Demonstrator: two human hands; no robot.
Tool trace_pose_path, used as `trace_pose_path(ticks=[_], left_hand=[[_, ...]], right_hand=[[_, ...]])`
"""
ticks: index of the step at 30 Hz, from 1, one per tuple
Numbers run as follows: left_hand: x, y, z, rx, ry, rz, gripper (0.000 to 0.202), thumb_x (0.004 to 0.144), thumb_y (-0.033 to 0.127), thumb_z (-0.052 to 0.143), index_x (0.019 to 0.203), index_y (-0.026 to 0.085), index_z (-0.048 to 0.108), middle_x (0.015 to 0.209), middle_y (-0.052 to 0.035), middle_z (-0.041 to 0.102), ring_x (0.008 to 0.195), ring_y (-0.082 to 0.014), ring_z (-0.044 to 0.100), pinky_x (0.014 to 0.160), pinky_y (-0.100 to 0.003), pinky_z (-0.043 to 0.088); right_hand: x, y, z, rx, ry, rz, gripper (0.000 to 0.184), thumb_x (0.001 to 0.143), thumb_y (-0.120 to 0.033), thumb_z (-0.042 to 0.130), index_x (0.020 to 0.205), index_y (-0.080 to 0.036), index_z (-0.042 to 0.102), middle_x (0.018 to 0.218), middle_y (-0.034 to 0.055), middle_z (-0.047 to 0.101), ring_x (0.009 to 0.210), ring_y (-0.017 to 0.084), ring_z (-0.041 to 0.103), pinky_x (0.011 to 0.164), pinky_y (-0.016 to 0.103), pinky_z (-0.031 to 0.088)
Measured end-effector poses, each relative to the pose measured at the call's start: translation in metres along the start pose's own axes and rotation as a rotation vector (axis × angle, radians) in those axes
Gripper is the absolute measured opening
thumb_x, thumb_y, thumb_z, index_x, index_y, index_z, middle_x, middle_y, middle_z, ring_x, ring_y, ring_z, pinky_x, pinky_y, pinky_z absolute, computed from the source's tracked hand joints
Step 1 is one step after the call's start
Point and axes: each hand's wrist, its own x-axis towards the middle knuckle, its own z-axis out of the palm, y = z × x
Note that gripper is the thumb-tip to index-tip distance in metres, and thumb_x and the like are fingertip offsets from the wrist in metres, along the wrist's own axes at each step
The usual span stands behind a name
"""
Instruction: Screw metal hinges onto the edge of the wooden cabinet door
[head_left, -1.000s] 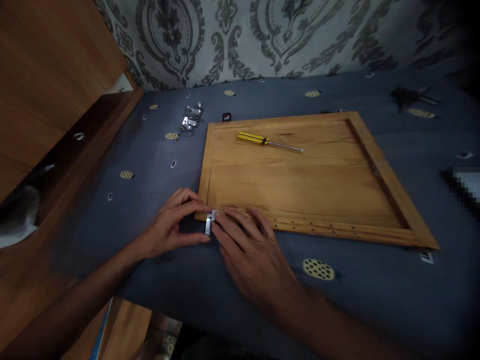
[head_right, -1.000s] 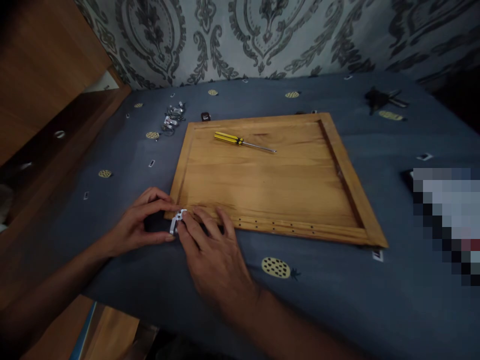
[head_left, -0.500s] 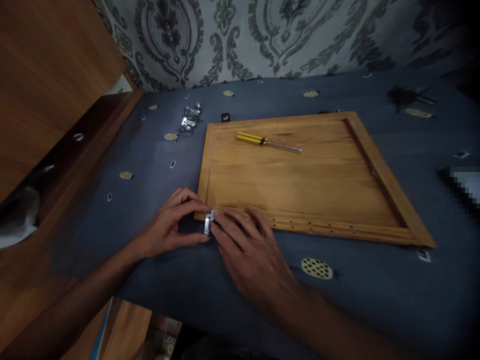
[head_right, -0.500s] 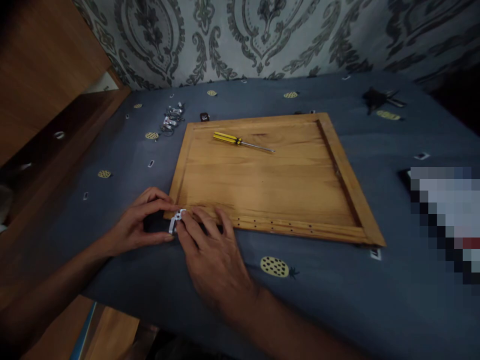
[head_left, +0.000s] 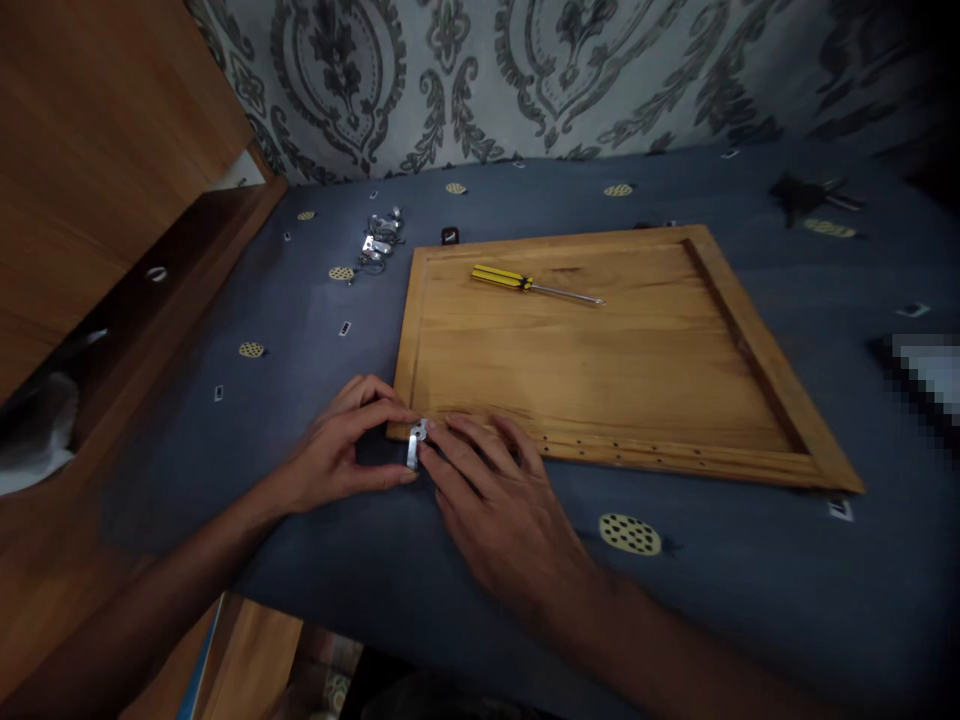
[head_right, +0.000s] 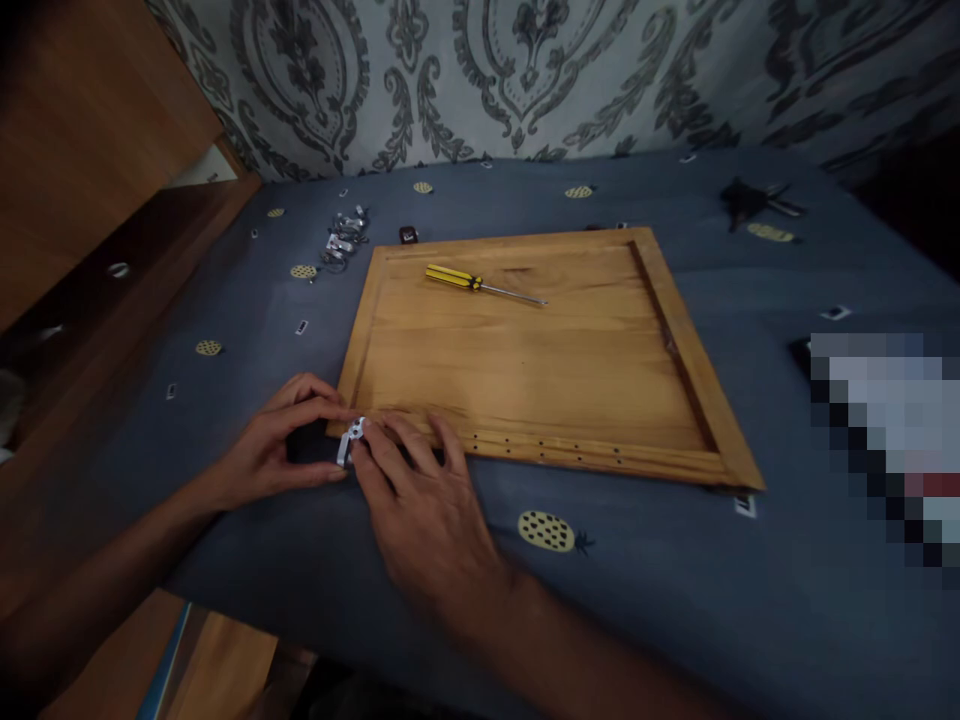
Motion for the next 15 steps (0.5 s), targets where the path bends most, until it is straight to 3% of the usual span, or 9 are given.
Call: trace_pose_path(ticks=[15], left_hand=[[0.0011,-0.0004,0.0006,-0.008,0.008,0.004,0.04,0.086,0.046,0.074,0.116,0.022,0.065,0.104,-0.0053,0.059,0.1,-0.0202,0.056,0.086,-0.035,0.048]], right_hand=[[0.001,0.0,-0.0014,0.003,-0.037,-0.009,0.034,0.1,-0.013,0.047,0.128,-0.016,0.065,0.137,0.01,0.067,0.129,0.028,0.055,0.11,0.056,0.039]])
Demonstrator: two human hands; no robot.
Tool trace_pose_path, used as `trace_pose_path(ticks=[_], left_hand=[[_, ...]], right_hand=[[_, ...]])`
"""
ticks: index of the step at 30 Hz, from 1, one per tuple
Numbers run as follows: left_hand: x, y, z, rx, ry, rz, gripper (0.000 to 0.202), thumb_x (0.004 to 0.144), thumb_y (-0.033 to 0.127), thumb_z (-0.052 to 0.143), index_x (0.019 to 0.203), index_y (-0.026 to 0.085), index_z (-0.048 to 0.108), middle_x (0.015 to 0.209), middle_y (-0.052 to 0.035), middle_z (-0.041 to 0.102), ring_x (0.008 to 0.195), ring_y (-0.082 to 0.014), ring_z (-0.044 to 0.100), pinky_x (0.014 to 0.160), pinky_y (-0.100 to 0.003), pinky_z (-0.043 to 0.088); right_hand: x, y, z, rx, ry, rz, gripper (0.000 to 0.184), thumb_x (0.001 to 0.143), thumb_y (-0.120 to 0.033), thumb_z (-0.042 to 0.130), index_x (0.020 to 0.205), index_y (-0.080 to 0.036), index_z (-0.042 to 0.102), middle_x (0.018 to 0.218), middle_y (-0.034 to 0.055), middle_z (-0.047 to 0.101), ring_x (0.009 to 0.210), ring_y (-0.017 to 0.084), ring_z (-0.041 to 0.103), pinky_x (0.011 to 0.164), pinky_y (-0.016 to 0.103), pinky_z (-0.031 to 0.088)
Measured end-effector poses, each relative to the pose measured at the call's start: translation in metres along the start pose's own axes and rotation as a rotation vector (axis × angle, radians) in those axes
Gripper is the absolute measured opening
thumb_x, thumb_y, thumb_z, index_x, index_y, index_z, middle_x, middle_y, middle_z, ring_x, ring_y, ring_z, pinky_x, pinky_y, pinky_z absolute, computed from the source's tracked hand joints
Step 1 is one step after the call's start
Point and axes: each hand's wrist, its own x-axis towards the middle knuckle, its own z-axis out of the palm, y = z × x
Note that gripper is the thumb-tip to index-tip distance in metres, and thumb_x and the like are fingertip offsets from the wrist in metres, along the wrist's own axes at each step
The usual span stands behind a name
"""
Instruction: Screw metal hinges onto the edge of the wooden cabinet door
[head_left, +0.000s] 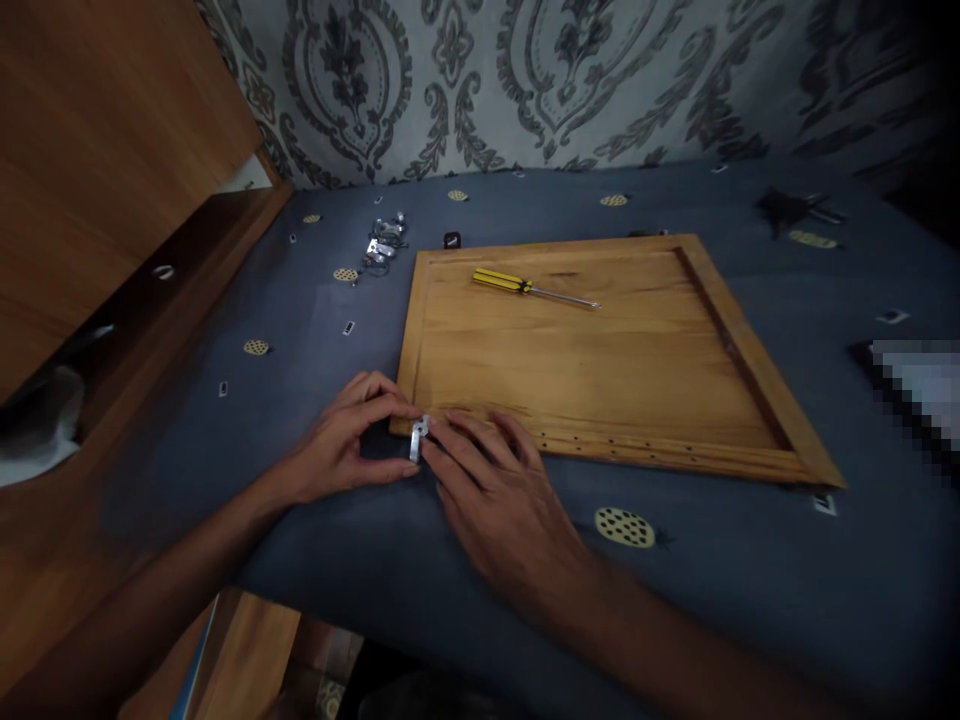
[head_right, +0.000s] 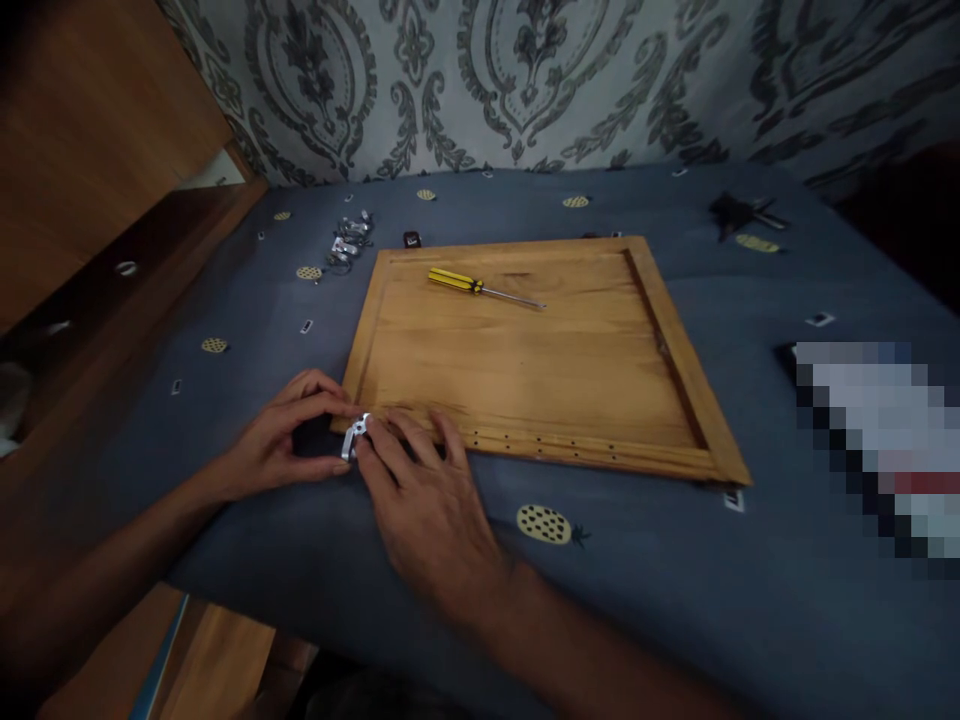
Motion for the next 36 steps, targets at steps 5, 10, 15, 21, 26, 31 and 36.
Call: trace_pose_path(ticks=[5,10,15,21,26,31,36], left_hand=[[0.0004,-0.0027,0.0007,0.015,0.003,0.014,0.042,0.085,0.049,0.075,0.115,0.022,0.066,0.103,-0.0052,0.059,0.098,-0.0201,0.056,0.088,-0.036,0.046],[0.0003,-0.0037,0.0014,-0.003,0.016,0.011,0.042,0.084,0.051,0.075,0.113,0.022,0.067,0.101,-0.0046,0.058,0.098,-0.0194,0.055,0.087,-0.035,0.046],[0.0001,-0.0048,0.0009,-0.007,0.015,0.035,0.043,0.085,0.052,0.074,0.113,0.02,0.066,0.101,-0.0049,0.057,0.098,-0.0195,0.055,0.087,-0.034,0.046],[0.0006,-0.0052,0.0007,-0.014,0.011,0.034,0.041,0.085,0.049,0.075,0.112,0.02,0.066,0.101,-0.0048,0.057,0.098,-0.02,0.055,0.088,-0.035,0.044],[0.0011,-0.0034,0.0005,-0.02,0.01,0.015,0.04,0.084,0.047,0.076,0.112,0.021,0.066,0.101,-0.0045,0.057,0.097,-0.0201,0.055,0.086,-0.034,0.044],[0.001,-0.0039,0.0018,-0.022,0.016,0.008,0.04,0.084,0.048,0.076,0.113,0.022,0.065,0.101,-0.0044,0.056,0.097,-0.0202,0.054,0.086,-0.034,0.044],[0.0006,-0.0045,0.0024,-0.013,0.017,0.014,0.04,0.084,0.05,0.075,0.111,0.022,0.065,0.1,-0.004,0.055,0.097,-0.0196,0.053,0.086,-0.034,0.043]], right_hand=[[0.0011,-0.0008,-0.0029,0.015,-0.023,0.009,0.035,0.099,-0.012,0.046,0.128,-0.014,0.065,0.137,0.0122,0.066,0.129,0.029,0.055,0.11,0.058,0.04],[0.0017,-0.0024,-0.0055,0.039,-0.034,0.027,0.036,0.099,-0.012,0.044,0.129,-0.014,0.065,0.135,0.0118,0.067,0.129,0.03,0.053,0.112,0.059,0.038],[0.0019,-0.0031,-0.0064,0.039,-0.038,0.032,0.037,0.099,-0.013,0.044,0.13,-0.016,0.065,0.134,0.0113,0.067,0.129,0.03,0.053,0.113,0.06,0.037],[0.0026,-0.003,-0.0066,0.022,-0.022,0.033,0.033,0.099,-0.014,0.048,0.127,-0.016,0.066,0.134,0.0099,0.068,0.127,0.03,0.054,0.112,0.059,0.038],[0.0014,-0.0022,-0.0052,0.012,-0.006,0.019,0.034,0.1,-0.014,0.047,0.127,-0.017,0.066,0.135,0.009,0.067,0.126,0.03,0.055,0.111,0.058,0.039],[0.0001,-0.0016,-0.0027,0.006,0.005,0.009,0.034,0.1,-0.014,0.046,0.128,-0.015,0.065,0.137,0.0086,0.067,0.127,0.031,0.054,0.111,0.059,0.038],[-0.0004,-0.0016,-0.0016,0.001,0.008,0.011,0.034,0.1,-0.014,0.046,0.129,-0.014,0.064,0.138,0.008,0.066,0.127,0.031,0.053,0.11,0.059,0.038]])
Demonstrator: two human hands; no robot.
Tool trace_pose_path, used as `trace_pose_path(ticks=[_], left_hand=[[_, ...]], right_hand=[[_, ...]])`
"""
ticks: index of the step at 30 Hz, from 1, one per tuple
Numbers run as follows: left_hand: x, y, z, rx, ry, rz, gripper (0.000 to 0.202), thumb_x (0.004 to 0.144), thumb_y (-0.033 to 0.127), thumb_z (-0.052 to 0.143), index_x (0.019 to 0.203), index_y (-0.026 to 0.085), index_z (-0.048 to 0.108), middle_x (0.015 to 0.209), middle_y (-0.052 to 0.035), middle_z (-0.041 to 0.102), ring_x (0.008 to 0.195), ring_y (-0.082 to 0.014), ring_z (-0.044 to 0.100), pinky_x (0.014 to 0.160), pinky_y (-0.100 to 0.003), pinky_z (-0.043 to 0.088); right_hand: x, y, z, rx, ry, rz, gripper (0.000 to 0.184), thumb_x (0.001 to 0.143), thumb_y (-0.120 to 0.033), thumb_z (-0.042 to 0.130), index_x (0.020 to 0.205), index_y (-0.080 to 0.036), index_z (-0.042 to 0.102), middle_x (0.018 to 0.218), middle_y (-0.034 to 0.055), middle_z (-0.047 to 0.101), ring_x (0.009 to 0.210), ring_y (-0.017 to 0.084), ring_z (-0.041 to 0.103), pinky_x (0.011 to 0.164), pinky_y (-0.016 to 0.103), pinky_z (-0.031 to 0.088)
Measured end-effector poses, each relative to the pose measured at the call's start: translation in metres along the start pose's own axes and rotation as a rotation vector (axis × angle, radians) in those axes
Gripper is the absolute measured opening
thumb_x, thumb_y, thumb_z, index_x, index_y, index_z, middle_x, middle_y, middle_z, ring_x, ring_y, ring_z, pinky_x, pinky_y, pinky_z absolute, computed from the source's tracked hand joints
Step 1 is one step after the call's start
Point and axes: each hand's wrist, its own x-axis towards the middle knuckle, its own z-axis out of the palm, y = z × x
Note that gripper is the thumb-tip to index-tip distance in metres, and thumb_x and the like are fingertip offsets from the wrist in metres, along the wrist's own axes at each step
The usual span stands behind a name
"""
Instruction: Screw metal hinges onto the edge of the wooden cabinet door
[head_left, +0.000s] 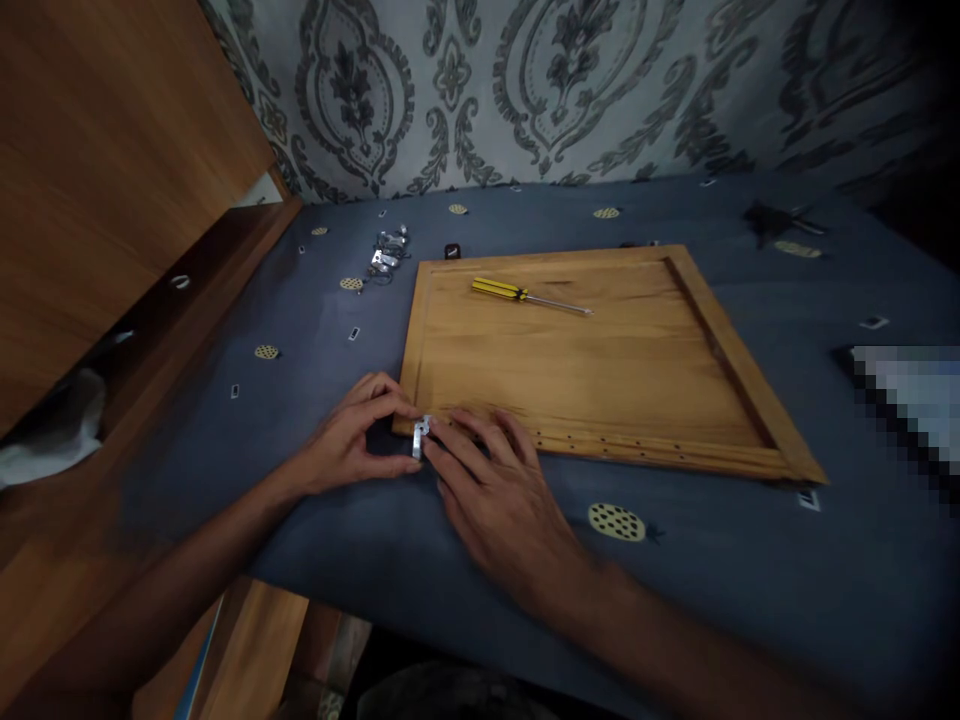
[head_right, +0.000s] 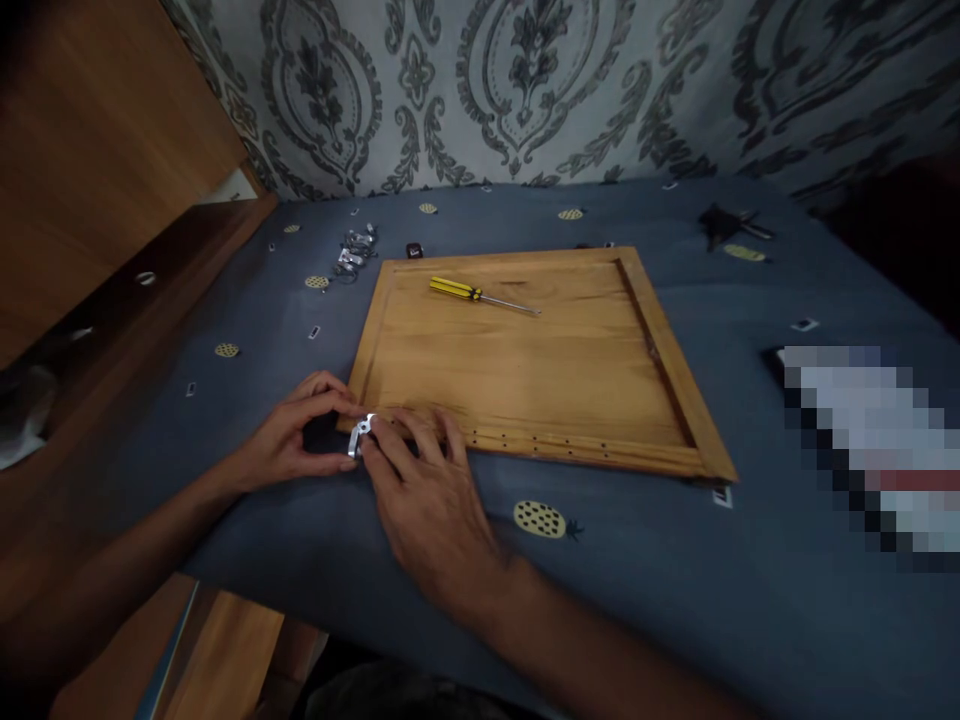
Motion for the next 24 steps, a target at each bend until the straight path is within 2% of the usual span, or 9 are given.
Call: trace_pose_path(ticks=[24], left_hand=[[0.0008,0.0016,-0.0001,-0.04,-0.001,0.002,0.04,0.085,0.049,0.076,0.112,0.022,0.063,0.101,-0.0031,0.055,0.096,-0.0184,0.053,0.085,-0.032,0.044]], right_hand=[[-0.0018,0.0012,0.0031,0.032,-0.008,0.013,0.037,0.101,-0.013,0.044,0.134,-0.015,0.061,0.14,0.0085,0.065,0.13,0.031,0.052,0.111,0.06,0.036]])
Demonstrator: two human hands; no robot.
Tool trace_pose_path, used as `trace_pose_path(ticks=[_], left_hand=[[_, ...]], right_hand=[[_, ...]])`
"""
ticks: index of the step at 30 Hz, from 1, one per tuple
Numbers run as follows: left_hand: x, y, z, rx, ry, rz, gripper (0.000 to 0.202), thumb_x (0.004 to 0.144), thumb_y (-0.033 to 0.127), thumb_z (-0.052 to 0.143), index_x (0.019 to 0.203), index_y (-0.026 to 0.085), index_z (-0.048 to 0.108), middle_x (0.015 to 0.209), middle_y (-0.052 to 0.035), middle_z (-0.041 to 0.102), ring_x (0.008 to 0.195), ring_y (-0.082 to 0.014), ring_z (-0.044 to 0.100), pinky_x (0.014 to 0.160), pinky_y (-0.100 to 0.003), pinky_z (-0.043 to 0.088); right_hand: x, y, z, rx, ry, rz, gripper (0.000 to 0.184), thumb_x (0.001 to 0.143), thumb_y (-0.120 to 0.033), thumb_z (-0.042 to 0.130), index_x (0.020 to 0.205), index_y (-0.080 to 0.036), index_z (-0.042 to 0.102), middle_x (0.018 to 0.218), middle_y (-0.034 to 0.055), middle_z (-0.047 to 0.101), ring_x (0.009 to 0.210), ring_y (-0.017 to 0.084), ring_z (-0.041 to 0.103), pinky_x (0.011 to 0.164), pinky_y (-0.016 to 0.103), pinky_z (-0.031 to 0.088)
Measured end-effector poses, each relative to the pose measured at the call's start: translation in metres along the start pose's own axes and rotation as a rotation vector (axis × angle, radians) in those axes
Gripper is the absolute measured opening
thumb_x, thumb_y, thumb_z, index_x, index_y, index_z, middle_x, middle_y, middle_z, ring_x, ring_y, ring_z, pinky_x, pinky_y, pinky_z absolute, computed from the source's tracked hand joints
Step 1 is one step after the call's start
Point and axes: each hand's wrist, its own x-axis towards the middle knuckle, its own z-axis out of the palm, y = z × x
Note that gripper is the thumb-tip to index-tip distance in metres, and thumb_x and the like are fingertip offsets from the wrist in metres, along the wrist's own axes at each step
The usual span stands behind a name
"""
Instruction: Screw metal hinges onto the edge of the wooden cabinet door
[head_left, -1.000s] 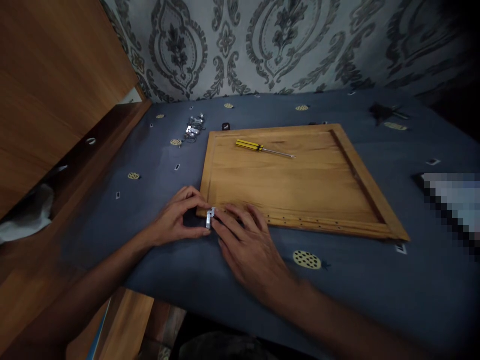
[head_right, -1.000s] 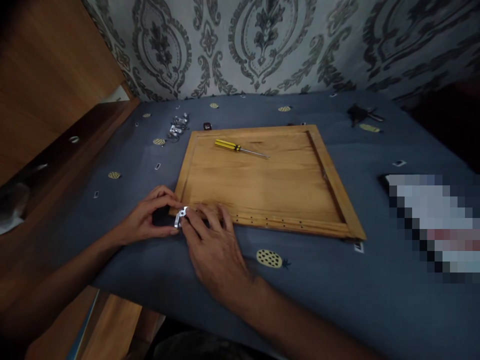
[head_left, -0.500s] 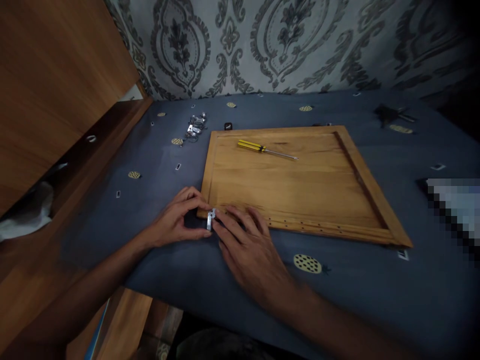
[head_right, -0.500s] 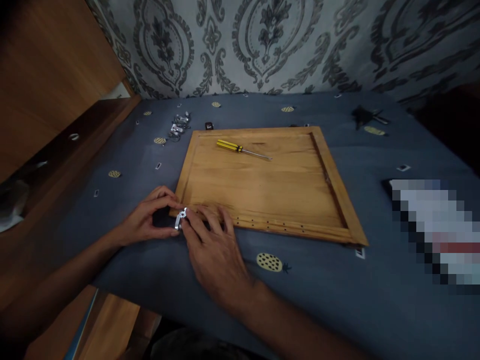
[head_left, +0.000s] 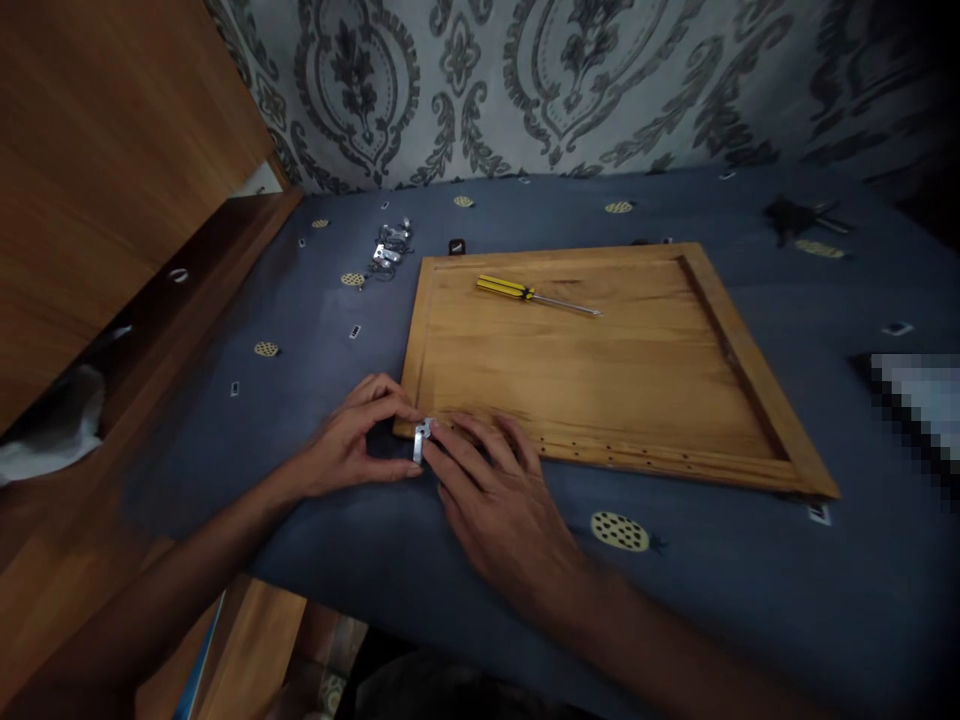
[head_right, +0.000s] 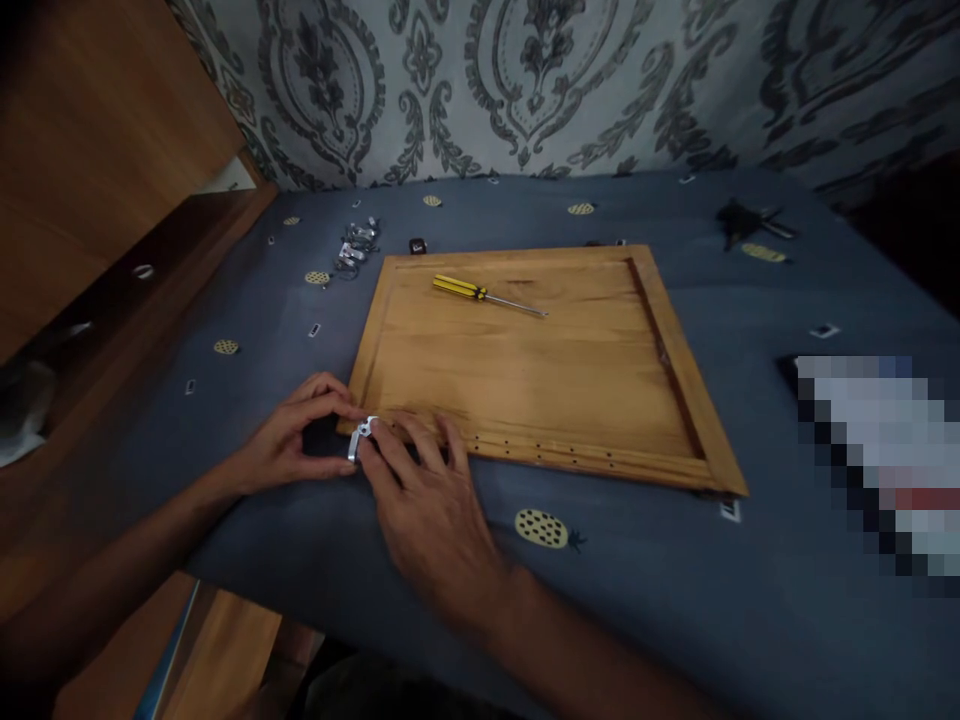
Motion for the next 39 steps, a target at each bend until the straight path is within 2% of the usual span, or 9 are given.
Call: trace_pose_path(ticks=[10,15,17,30,34,39], left_hand=[[-0.0011,0.0012,-0.0008,0.009,-0.018,-0.017,0.042,0.085,0.049,0.074,0.116,0.022,0.063,0.103,-0.005,0.057,0.099,-0.0201,0.055,0.087,-0.034,0.046],[-0.003,0.0,-0.0045,-0.048,0.031,-0.016,0.061,0.082,0.055,0.076,0.128,0.023,0.054,0.106,-0.0058,0.057,0.099,-0.0206,0.056,0.088,-0.035,0.049],[-0.0035,-0.0006,-0.0055,-0.058,0.041,-0.029,0.062,0.082,0.054,0.076,0.129,0.022,0.052,0.107,-0.006,0.057,0.099,-0.0202,0.056,0.088,-0.034,0.05],[-0.0042,0.0015,-0.0018,0.004,-0.001,-0.016,0.049,0.083,0.051,0.076,0.121,0.023,0.061,0.11,-0.0065,0.056,0.104,-0.0205,0.055,0.092,-0.035,0.05],[-0.0037,0.0007,-0.0028,-0.052,0.045,-0.045,0.05,0.084,0.055,0.074,0.119,0.022,0.063,0.107,-0.0072,0.059,0.103,-0.0217,0.058,0.09,-0.036,0.051],[-0.0028,-0.0056,-0.0007,-0.067,0.169,-0.165,0.028,0.094,0.043,0.063,0.108,0.018,0.067,0.099,-0.0067,0.064,0.092,-0.0175,0.062,0.083,-0.032,0.052]], right_hand=[[0.0023,-0.0002,-0.001,-0.063,-0.005,-0.012,0.034,0.099,-0.013,0.049,0.128,-0.019,0.065,0.135,0.0078,0.068,0.129,0.029,0.054,0.115,0.06,0.028],[0.0034,-0.0005,-0.0012,-0.082,0.003,-0.02,0.031,0.1,-0.014,0.049,0.126,-0.017,0.066,0.136,0.0084,0.068,0.128,0.029,0.054,0.115,0.059,0.026],[0.0039,-0.0008,-0.0015,-0.082,0.001,-0.018,0.031,0.1,-0.014,0.048,0.127,-0.016,0.065,0.136,0.0084,0.068,0.128,0.029,0.054,0.115,0.059,0.026],[0.004,-0.0009,-0.002,-0.078,-0.021,-0.016,0.033,0.102,-0.013,0.044,0.128,-0.016,0.064,0.136,0.0082,0.068,0.129,0.029,0.053,0.113,0.059,0.029],[0.0026,0.0001,-0.0009,-0.074,-0.013,-0.018,0.034,0.101,-0.014,0.044,0.128,-0.017,0.065,0.136,0.0077,0.068,0.129,0.029,0.054,0.114,0.06,0.029],[0.0015,0.0017,0.0019,-0.09,0.017,-0.019,0.031,0.101,-0.019,0.05,0.127,-0.02,0.066,0.134,0.0074,0.069,0.127,0.027,0.056,0.116,0.056,0.03]])
